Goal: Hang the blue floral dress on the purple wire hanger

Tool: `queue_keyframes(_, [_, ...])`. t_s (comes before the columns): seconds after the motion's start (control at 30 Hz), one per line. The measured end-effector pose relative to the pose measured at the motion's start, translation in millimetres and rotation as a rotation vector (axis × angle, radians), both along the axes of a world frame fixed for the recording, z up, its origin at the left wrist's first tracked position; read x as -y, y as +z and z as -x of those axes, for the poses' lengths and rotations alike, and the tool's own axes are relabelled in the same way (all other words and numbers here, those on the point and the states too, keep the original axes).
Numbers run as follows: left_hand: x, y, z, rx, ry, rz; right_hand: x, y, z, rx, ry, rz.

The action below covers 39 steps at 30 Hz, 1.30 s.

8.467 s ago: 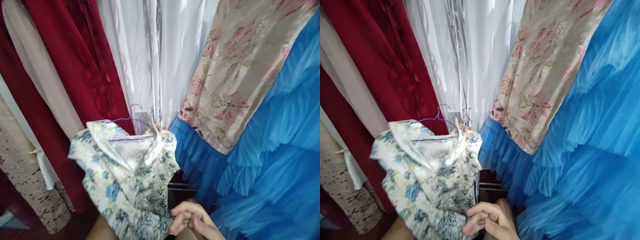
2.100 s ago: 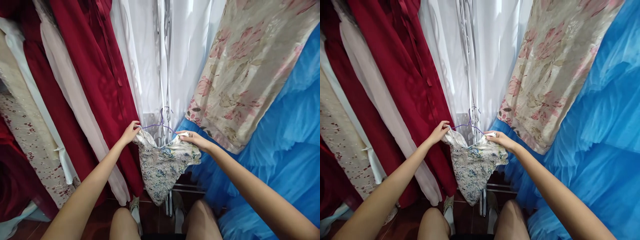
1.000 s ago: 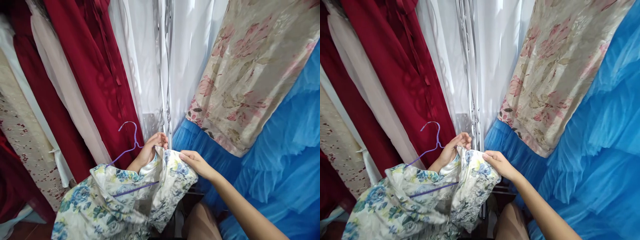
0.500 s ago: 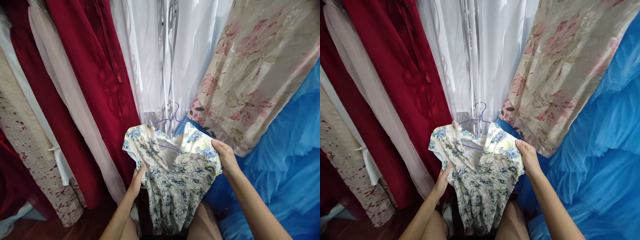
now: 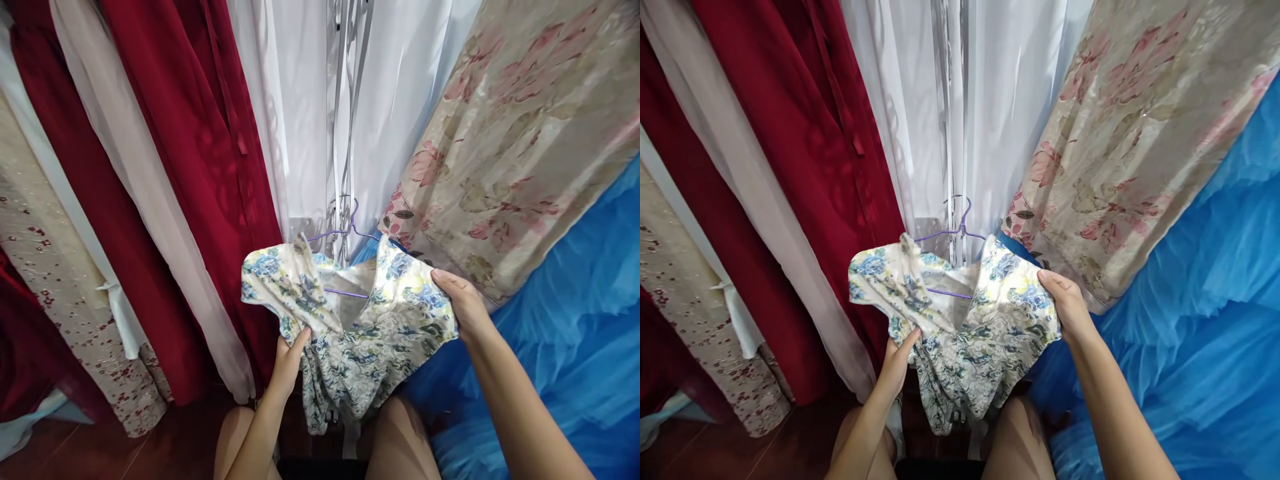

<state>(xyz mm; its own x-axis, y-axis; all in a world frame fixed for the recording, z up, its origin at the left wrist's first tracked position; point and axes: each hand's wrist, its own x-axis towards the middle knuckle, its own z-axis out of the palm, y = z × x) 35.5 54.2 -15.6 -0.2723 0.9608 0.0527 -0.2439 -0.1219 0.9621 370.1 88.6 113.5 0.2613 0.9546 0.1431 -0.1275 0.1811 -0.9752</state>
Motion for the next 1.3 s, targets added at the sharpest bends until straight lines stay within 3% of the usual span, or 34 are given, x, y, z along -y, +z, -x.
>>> queue_keyframes(0.1, [9.3, -14.5, 2.3, 0.013, 0.024, 0.047, 11.1, -13.1, 0.2, 0.041, 0.135, 0.074])
queue_keyframes(0.17, [19.8, -27.7, 3.9, 0.056, 0.063, 0.142, 19.8, -34.6, 3.8, 0.074, 0.091, 0.032])
queue_keyframes(0.23, [31.3, -39.0, 4.6, 0.100, 0.102, 0.209, 30.0, -64.0, 14.6, 0.117, -0.166, -0.109])
queue_keyframes(0.3, [41.5, -46.0, 3.7, 0.116, 0.122, 0.215, 43.3, -96.9, 34.5, 0.144, -0.554, -0.238])
queue_keyframes(0.37, [49.1, -48.5, 1.0, 0.115, 0.133, 0.190, 58.9, -127.4, 62.8, 0.119, -0.783, -0.236])
queue_keyframes(0.4, [51.7, -48.4, -0.7, 0.116, 0.127, 0.184, 66.5, -139.7, 79.0, 0.108, -0.726, -0.195])
queue_keyframes(0.43, [53.8, -47.9, -2.7, 0.119, 0.111, 0.182, 73.2, -149.5, 95.7, 0.116, -0.552, -0.138])
queue_keyframes(0.53, [57.5, -45.7, -7.1, 0.133, 0.035, 0.182, 83.2, -162.3, 141.3, 0.163, 0.094, -0.004])
queue_keyframes(0.6, [59.4, -46.0, -7.6, 0.142, 0.013, 0.174, 80.6, -161.8, 161.3, 0.148, 0.264, 0.025])
queue_keyframes(0.73, [63.6, -51.4, -4.3, 0.129, 0.064, 0.179, 68.5, -160.0, 173.6, 0.068, 0.296, 0.031])
queue_keyframes(0.97, [61.2, -55.9, -8.5, 0.099, 0.105, 0.173, 76.5, -167.1, 160.2, -0.083, 0.264, 0.071])
queue_keyframes(1.03, [59.8, -57.6, -10.8, 0.030, 0.200, 0.108, 82.7, -167.7, 152.5, -0.128, 0.295, 0.116])
queue_keyframes(1.17, [65.2, -64.8, -23.1, -0.283, 0.560, -0.086, 95.6, -165.0, 138.8, -0.202, 0.344, 0.197])
queue_keyframes(1.2, [67.9, -66.2, -29.8, -0.376, 0.543, -0.117, 98.4, -163.6, 137.4, -0.200, 0.345, 0.190])
queue_keyframes(1.23, [70.6, -66.9, -37.9, -0.457, 0.438, -0.132, 100.8, -162.0, 137.0, -0.192, 0.346, 0.172])
queue_keyframes(1.3, [74.4, -66.2, -57.1, -0.538, 0.081, -0.128, 103.8, -158.4, 138.7, -0.181, 0.356, 0.134])
